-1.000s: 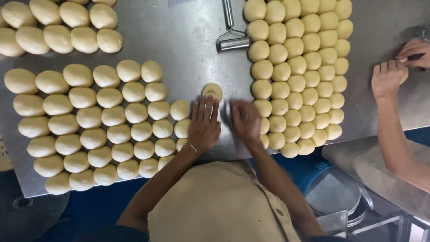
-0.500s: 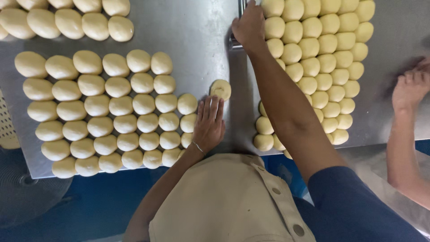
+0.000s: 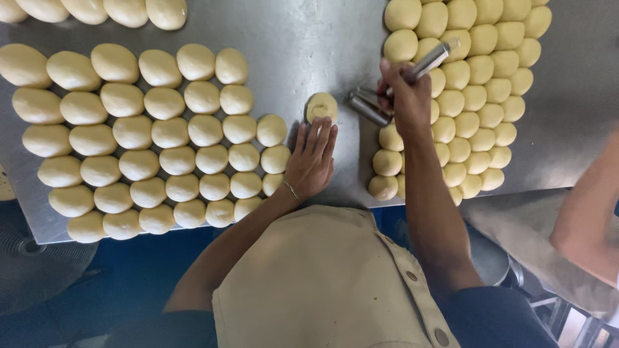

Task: The person prepares bread dough on a metal table by flattening small dough balls with a rolling tool, rolling them into cylinders by hand, and placing them into metal molds.

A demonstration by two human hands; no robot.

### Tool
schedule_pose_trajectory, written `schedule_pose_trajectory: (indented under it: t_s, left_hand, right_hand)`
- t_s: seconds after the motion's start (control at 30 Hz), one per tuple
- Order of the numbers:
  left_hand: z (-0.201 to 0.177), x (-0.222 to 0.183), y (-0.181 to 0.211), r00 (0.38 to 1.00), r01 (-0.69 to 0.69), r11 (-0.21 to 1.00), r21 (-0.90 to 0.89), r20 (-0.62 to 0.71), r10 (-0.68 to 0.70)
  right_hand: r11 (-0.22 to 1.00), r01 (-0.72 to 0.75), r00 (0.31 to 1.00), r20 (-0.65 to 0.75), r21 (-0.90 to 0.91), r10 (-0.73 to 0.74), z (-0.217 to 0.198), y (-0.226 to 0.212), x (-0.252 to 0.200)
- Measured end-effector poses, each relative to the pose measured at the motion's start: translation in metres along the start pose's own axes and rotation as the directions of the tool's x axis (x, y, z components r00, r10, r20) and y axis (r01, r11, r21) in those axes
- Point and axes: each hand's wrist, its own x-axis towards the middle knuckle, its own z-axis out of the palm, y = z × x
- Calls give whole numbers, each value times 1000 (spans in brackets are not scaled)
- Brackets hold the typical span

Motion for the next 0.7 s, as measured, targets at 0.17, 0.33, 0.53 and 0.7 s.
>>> schedule_pose_trajectory:
  t_s: [0.17, 0.33, 0.53, 0.7]
  left_hand:
    - [1, -1, -3, 999, -31, 999, -7, 14, 32]
    - [3, -6, -7, 999, -44, 999, -11, 30, 45]
    - [11, -7, -11, 997, -82, 993, -80, -2, 82]
    - [-11, -3, -4, 991, -109, 980, -164, -93, 94]
  right_hand:
    - [925, -89, 995, 64, 369, 70, -9, 25, -49]
    - [940, -90, 996, 57, 330, 75, -10, 31, -59]
    - [931, 301, 953, 18, -208, -304, -2, 34, -75]
    - [864, 411, 902, -7, -292, -432, 6, 19, -106]
